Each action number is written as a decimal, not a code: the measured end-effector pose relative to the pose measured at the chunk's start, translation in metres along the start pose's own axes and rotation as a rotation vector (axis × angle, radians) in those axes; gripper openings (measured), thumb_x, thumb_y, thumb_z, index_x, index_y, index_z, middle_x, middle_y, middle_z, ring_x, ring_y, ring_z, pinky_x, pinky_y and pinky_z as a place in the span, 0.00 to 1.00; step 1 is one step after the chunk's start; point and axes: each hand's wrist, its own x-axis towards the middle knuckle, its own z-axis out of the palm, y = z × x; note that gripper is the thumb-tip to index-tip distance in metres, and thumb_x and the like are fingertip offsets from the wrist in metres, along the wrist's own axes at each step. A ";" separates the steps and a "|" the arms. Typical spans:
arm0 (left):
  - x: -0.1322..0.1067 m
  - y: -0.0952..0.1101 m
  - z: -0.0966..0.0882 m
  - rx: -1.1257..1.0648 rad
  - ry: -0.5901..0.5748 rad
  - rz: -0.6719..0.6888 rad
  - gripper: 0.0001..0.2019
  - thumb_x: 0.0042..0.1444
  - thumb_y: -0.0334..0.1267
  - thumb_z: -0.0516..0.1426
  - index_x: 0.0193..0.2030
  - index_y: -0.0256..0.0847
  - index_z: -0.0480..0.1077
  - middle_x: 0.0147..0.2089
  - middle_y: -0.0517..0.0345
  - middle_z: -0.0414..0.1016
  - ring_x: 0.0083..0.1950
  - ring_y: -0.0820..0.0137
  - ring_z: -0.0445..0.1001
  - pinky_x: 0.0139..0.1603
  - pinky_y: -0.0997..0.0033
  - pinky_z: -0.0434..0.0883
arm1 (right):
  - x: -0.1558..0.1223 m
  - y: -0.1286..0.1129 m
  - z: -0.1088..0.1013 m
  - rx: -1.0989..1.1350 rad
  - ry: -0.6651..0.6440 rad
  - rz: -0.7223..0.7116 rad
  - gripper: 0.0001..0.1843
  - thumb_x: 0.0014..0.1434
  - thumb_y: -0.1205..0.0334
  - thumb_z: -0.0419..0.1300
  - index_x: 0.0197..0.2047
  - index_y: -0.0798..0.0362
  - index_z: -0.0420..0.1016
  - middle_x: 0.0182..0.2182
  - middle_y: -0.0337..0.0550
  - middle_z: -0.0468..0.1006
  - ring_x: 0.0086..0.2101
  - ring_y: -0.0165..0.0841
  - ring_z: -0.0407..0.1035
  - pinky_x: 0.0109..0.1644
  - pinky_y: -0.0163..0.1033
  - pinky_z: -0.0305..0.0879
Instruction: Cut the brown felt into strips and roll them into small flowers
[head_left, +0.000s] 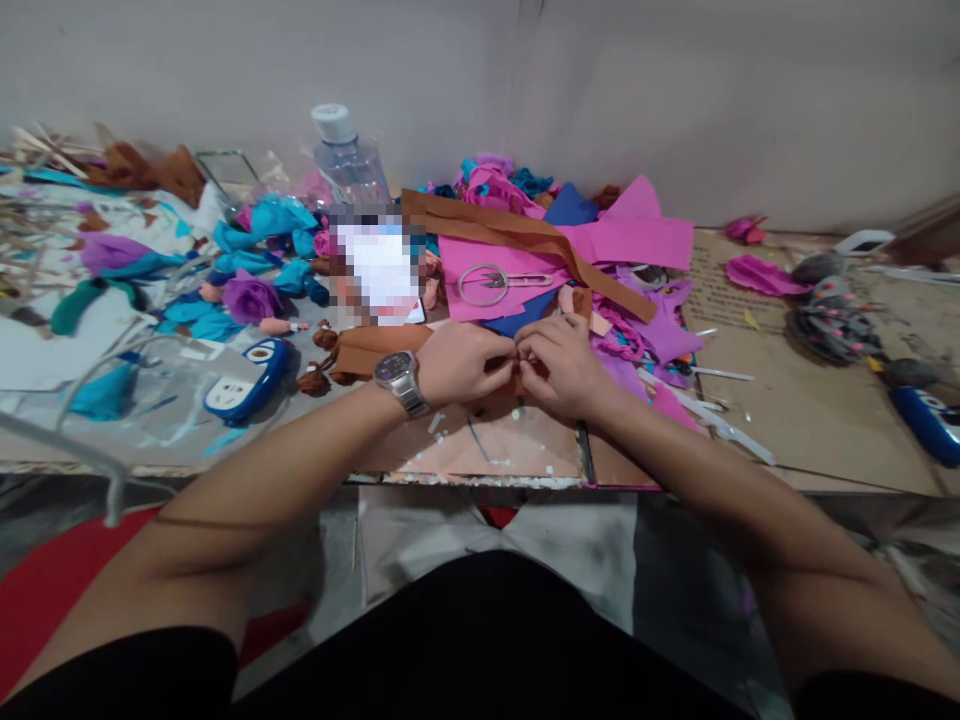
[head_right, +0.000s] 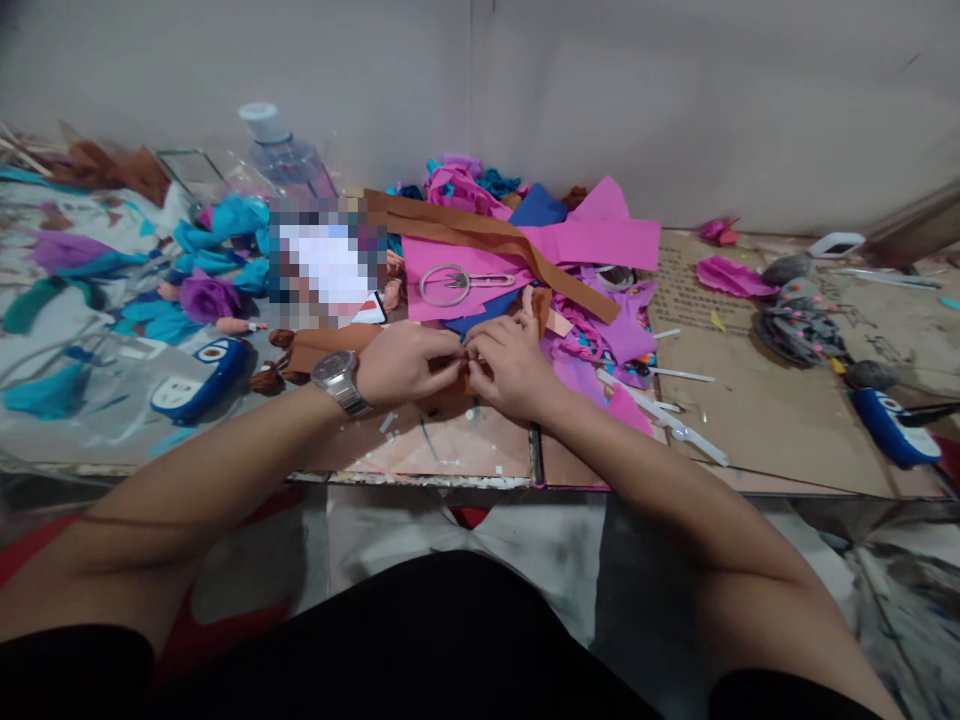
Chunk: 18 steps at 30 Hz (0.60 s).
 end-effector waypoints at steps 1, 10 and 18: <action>0.000 0.000 0.001 0.013 0.007 0.014 0.14 0.66 0.41 0.54 0.32 0.41 0.77 0.32 0.53 0.82 0.33 0.66 0.76 0.33 0.65 0.58 | 0.000 0.000 0.000 0.007 -0.004 0.009 0.02 0.64 0.65 0.59 0.38 0.49 0.70 0.47 0.46 0.85 0.49 0.44 0.73 0.58 0.55 0.52; -0.001 -0.007 0.003 0.100 0.002 0.013 0.18 0.74 0.46 0.51 0.45 0.44 0.80 0.41 0.55 0.86 0.38 0.65 0.81 0.33 0.66 0.58 | -0.002 0.004 -0.003 0.112 0.047 0.061 0.02 0.66 0.63 0.60 0.39 0.49 0.71 0.44 0.44 0.84 0.48 0.42 0.73 0.58 0.54 0.54; 0.000 -0.004 0.004 0.080 0.000 0.016 0.18 0.74 0.46 0.51 0.43 0.43 0.81 0.41 0.53 0.86 0.39 0.64 0.82 0.36 0.65 0.62 | -0.001 0.002 -0.002 0.085 0.042 0.053 0.03 0.63 0.65 0.58 0.37 0.49 0.69 0.43 0.44 0.83 0.49 0.44 0.72 0.58 0.55 0.53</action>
